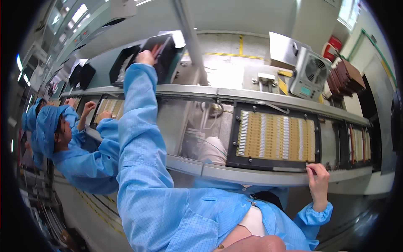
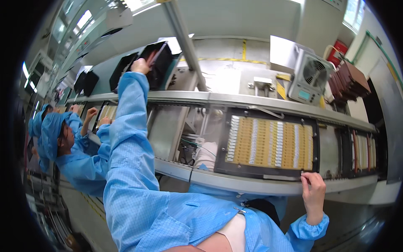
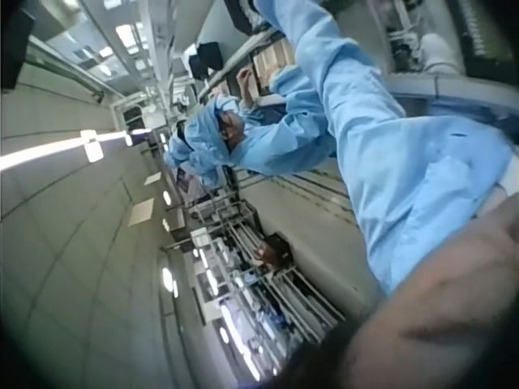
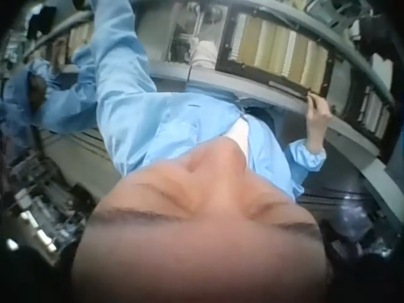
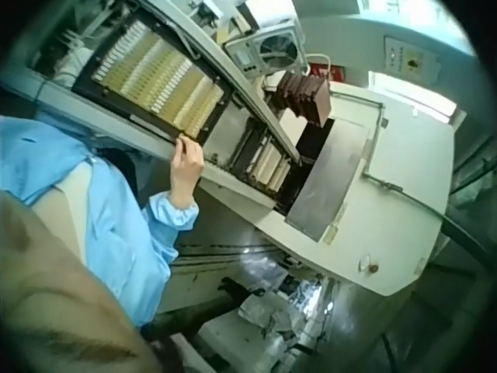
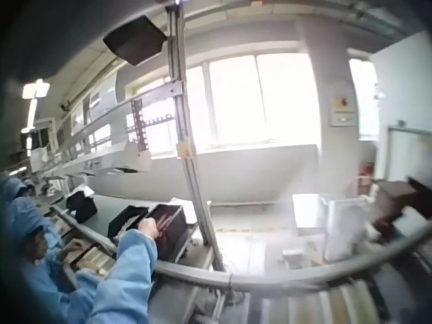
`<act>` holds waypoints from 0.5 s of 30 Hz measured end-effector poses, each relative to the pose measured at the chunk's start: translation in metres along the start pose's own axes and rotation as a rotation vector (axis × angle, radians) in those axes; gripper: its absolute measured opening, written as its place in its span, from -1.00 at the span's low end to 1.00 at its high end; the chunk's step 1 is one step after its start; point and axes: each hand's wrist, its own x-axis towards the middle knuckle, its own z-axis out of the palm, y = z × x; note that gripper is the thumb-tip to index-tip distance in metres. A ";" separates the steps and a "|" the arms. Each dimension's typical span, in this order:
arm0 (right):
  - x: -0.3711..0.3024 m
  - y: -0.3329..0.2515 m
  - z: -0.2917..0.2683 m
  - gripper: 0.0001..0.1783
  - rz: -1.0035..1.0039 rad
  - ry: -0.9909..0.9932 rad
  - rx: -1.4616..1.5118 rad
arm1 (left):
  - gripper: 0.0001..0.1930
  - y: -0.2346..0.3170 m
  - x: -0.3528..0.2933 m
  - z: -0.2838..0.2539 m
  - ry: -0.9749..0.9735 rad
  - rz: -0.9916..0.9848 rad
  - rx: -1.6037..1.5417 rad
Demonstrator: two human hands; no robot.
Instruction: Assembling small electronic components into trays on a conveyor belt assembly line.
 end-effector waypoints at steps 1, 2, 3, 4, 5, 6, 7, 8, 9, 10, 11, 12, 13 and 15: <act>-0.003 -0.005 0.001 -0.94 -0.012 0.010 -0.008 | -0.65 -0.004 0.003 0.003 -0.010 0.045 0.058; -0.002 -0.005 0.004 -0.93 -0.034 0.015 -0.010 | -0.64 -0.019 0.007 0.005 -0.006 0.048 0.065; 0.000 -0.005 0.008 -0.93 -0.089 0.016 -0.004 | -0.62 -0.054 0.020 0.010 0.046 0.035 0.057; 0.000 -0.006 0.011 -0.93 -0.102 0.024 -0.026 | -0.61 -0.051 0.019 0.009 -0.012 0.035 0.048; -0.003 -0.014 0.010 -0.93 -0.066 0.020 0.001 | -0.63 -0.066 0.019 0.012 0.110 -0.020 -0.009; 0.000 -0.019 0.012 -0.93 -0.104 0.030 0.003 | -0.64 -0.104 0.032 0.004 -0.033 -0.096 -0.097; 0.004 -0.023 0.014 -0.92 -0.141 0.056 0.025 | -0.72 -0.152 0.040 0.004 -0.045 -0.122 -0.340; 0.009 -0.024 0.017 -0.92 -0.189 0.078 0.061 | -0.79 -0.204 0.043 -0.003 -0.131 -0.123 -0.766; 0.007 -0.030 0.023 -0.92 -0.098 0.108 0.089 | -0.81 -0.173 0.038 0.007 -0.104 -0.104 -1.113; 0.008 -0.035 0.028 -0.92 -0.044 0.129 0.142 | -0.73 -0.166 0.030 0.000 -0.113 -0.119 -1.227; 0.014 -0.042 0.033 -0.90 -0.028 0.134 0.161 | -0.72 -0.147 0.014 -0.009 -0.120 -0.090 -1.330; 0.020 -0.051 0.041 -0.89 -0.020 0.144 0.229 | -0.70 -0.118 -0.012 -0.022 -0.127 -0.063 -1.430; 0.029 -0.061 0.051 -0.89 -0.028 0.147 0.308 | -0.69 -0.098 -0.045 -0.038 -0.170 -0.004 -1.419; 0.047 -0.081 0.074 -0.77 -0.071 0.038 0.442 | -0.69 -0.041 -0.119 -0.065 -0.260 0.169 -1.373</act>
